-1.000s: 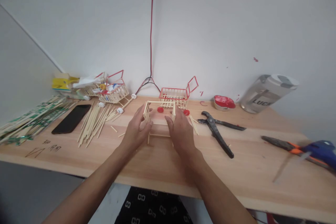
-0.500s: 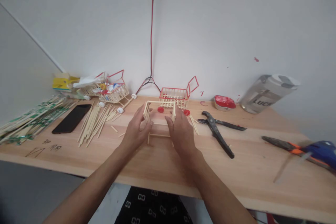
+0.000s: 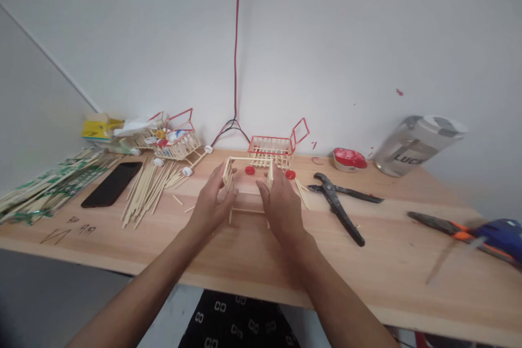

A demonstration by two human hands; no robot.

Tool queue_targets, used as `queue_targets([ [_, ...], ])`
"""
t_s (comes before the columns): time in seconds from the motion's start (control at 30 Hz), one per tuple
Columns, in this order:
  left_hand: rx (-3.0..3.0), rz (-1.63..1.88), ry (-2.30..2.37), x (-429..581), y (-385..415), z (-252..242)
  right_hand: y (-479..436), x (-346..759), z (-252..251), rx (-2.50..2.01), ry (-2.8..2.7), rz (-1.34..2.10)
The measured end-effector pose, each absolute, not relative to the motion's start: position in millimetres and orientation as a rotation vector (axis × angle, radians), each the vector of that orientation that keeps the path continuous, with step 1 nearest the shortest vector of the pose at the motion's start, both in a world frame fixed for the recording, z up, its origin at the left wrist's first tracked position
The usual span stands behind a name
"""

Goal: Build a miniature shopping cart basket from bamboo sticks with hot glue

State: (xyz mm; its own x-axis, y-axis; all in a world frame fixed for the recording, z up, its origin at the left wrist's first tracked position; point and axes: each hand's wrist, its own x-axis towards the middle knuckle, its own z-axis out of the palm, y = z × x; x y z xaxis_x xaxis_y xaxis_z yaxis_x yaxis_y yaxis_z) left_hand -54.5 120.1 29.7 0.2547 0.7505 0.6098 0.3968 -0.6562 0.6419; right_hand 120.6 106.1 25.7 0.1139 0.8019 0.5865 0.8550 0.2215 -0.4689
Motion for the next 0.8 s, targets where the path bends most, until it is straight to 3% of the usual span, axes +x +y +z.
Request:
queue_targets([
  [0.8, 2.169, 1.371, 1.050, -54.4, 121.9, 27.7, 106.4, 120.6, 25.2, -1.567, -1.674, -0.061],
])
